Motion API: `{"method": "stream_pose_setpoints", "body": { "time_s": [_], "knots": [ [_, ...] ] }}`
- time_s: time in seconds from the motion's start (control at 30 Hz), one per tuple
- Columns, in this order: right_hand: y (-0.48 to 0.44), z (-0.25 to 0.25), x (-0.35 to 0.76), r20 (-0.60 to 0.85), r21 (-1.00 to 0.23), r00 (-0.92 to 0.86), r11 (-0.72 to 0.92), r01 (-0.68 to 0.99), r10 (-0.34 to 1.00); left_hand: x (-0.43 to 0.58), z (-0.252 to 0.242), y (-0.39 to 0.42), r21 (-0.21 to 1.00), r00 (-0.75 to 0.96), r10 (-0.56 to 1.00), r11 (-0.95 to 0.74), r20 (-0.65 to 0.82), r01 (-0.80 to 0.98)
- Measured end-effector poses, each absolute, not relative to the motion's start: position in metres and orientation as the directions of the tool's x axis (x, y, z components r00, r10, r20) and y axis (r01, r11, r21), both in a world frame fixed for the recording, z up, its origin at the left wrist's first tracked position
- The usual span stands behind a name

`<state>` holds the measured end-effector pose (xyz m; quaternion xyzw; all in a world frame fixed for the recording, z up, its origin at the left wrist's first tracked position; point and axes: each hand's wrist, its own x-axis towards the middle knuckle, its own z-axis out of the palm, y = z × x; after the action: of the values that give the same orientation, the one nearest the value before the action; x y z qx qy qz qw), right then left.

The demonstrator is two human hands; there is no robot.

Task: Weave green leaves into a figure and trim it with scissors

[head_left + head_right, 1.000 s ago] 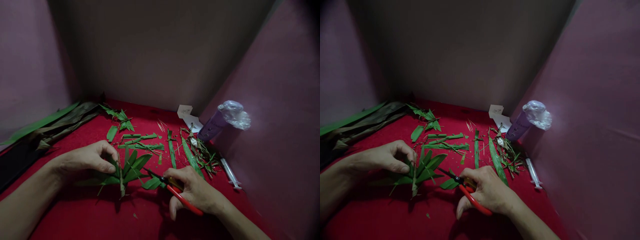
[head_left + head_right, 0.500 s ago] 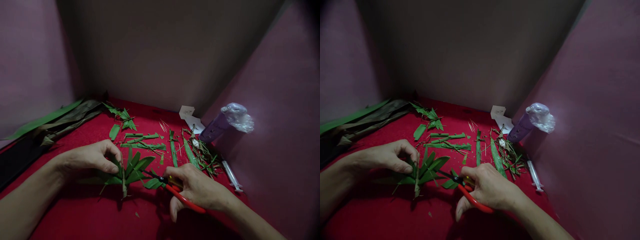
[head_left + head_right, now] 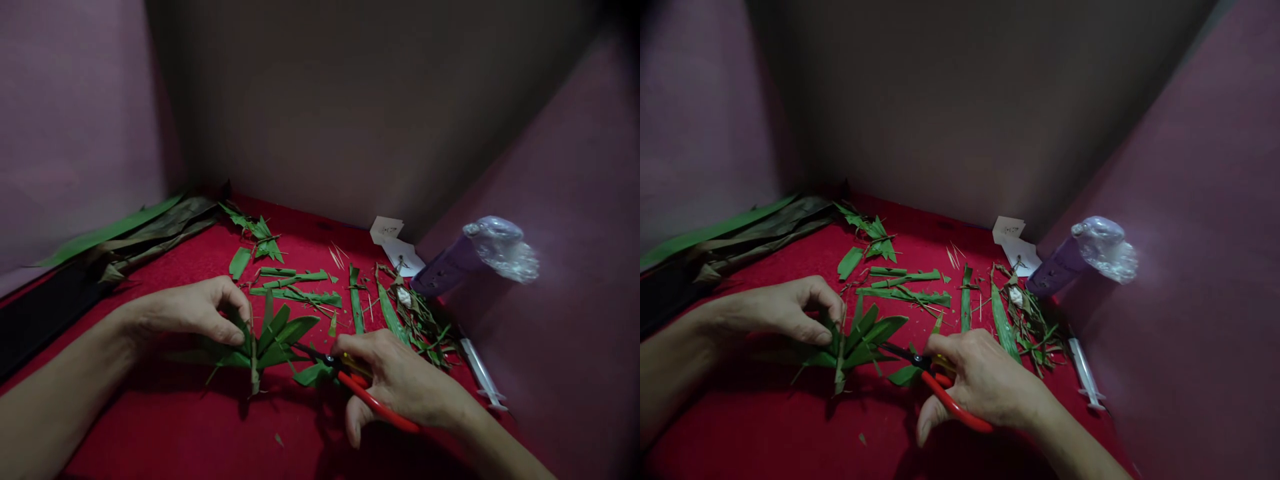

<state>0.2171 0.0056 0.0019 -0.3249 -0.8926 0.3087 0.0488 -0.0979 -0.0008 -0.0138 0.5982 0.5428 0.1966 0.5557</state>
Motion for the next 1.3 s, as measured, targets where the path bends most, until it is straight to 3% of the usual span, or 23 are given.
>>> {"method": "stream_pose_setpoints", "body": {
  "time_s": [1.3],
  "knots": [
    [0.006,-0.012,0.221,-0.066,-0.630,-0.801,0.598,0.496,0.595,-0.085,-0.011,-0.004,0.848,0.287,0.836,0.332,-0.468,0.414]
  ]
}}
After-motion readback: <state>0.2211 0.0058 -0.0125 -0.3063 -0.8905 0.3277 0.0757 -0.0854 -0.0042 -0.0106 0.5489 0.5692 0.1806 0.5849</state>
